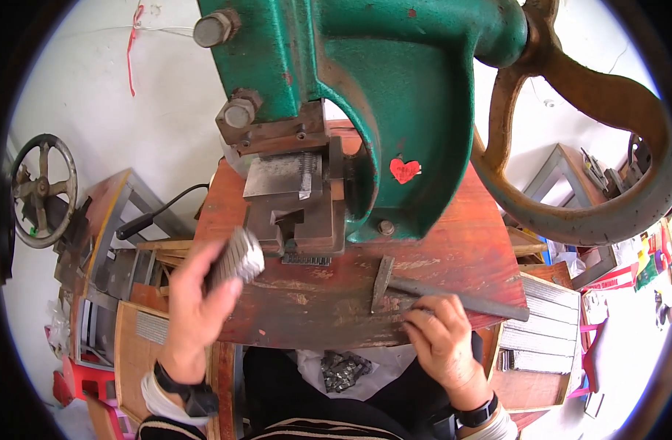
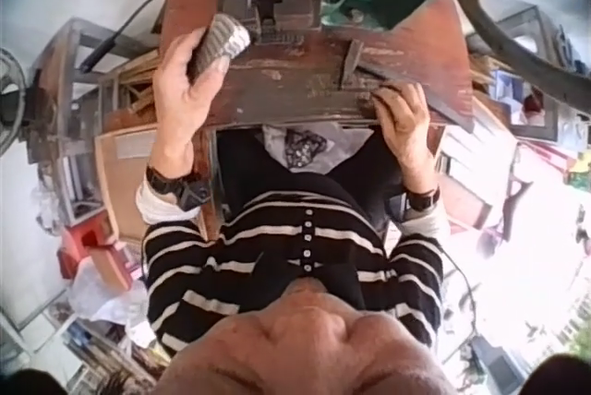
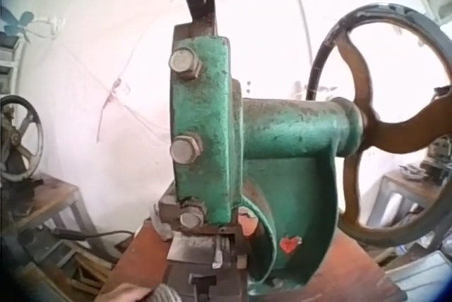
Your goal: Tapping metal mesh parts into a machine fixture using a small hammer to ensure alignment.
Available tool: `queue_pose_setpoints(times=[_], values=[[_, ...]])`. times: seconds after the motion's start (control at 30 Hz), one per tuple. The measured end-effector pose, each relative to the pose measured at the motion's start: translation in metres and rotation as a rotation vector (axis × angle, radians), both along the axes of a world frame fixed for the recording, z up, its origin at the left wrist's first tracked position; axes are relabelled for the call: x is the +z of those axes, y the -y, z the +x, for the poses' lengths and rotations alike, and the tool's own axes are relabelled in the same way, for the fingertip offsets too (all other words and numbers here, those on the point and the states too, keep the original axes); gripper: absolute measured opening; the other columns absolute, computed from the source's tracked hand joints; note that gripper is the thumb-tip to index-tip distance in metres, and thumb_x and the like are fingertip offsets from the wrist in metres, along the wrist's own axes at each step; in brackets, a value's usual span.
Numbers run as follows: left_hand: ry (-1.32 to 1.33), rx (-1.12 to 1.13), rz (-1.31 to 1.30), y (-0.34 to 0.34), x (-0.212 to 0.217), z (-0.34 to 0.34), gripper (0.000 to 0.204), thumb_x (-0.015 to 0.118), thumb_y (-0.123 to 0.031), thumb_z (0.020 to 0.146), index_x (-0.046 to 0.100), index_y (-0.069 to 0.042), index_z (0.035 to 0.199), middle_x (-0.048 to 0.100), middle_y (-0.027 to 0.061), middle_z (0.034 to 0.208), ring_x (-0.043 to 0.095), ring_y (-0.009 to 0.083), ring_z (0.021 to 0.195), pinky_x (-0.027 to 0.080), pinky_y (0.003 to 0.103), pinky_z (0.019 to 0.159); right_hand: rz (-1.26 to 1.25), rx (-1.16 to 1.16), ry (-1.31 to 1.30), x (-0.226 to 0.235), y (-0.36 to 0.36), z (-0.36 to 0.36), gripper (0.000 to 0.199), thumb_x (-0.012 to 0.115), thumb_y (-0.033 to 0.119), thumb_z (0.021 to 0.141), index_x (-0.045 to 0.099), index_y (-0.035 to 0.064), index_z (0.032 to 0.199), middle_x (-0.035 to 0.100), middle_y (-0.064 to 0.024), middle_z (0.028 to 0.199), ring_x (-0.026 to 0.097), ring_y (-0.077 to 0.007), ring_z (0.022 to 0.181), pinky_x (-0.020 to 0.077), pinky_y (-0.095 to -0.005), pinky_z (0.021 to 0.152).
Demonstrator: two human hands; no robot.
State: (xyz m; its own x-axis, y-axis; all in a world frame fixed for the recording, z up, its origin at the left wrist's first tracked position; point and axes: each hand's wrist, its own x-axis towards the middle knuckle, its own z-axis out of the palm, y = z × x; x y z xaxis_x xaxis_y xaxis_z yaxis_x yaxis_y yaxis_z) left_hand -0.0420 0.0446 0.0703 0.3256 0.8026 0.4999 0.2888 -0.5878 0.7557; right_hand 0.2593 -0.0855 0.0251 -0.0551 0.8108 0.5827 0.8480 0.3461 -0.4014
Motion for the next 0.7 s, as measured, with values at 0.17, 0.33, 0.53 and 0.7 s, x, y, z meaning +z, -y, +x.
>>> queue_pose_setpoints(times=[0.17, 0.33, 0.53, 0.7], values=[[-0.263, 0.041, 0.115, 0.040, -0.074, -0.010, 0.057, 0.079, -0.026, 0.075, 0.057, 0.005, 0.118, 0.057, 0.0175, 0.106, 0.054, 0.0347, 0.098, 0.045, 0.045, 0.088, -0.144, -0.090, 0.101, 0.003, -0.022, 0.013, 0.046, 0.080, 0.008, 0.067, 0.068, 0.0045, 0.111, 0.059, -0.0141, 0.104, 0.056, -0.0356, 0.096, 0.0493, -0.0438, 0.083], [-0.561, 0.037, 0.103, 0.049, -0.059, -0.004, 0.058, 0.079, -0.021, 0.072, 0.057, 0.002, 0.121, 0.055, 0.0162, 0.111, 0.051, 0.0361, 0.102, 0.040, 0.047, 0.089, -0.229, -0.077, 0.157, -0.003, -0.031, 0.023, 0.045, 0.079, 0.007, 0.067, 0.069, 0.0048, 0.111, 0.059, -0.0153, 0.103, 0.057, -0.0362, 0.097, 0.0497, -0.0429, 0.084], [-0.566, 0.135, 0.083, 0.046, -0.063, 0.006, 0.063, 0.083, -0.029, 0.066, 0.060, -0.005, 0.120, 0.057, 0.0099, 0.104, 0.052, 0.0311, 0.100, 0.038, 0.045, 0.086, -0.251, -0.011, 0.283, 0.003, -0.036, 0.023, 0.040, 0.073, 0.001, 0.073, 0.062, -0.0001, 0.112, 0.060, -0.0176, 0.098, 0.059, -0.0377, 0.094, 0.0498, -0.0442, 0.082], [-0.484, 0.196, 0.162, 0.047, -0.073, 0.007, 0.062, 0.084, -0.030, 0.062, 0.063, -0.006, 0.116, 0.057, 0.0074, 0.100, 0.053, 0.0292, 0.095, 0.037, 0.044, 0.082, -0.343, 0.108, 0.147, 0.028, -0.024, -0.016, 0.029, 0.063, 0.002, 0.088, 0.055, -0.0020, 0.116, 0.063, -0.0245, 0.093, 0.063, -0.0452, 0.083, 0.0529, -0.0477, 0.070]])
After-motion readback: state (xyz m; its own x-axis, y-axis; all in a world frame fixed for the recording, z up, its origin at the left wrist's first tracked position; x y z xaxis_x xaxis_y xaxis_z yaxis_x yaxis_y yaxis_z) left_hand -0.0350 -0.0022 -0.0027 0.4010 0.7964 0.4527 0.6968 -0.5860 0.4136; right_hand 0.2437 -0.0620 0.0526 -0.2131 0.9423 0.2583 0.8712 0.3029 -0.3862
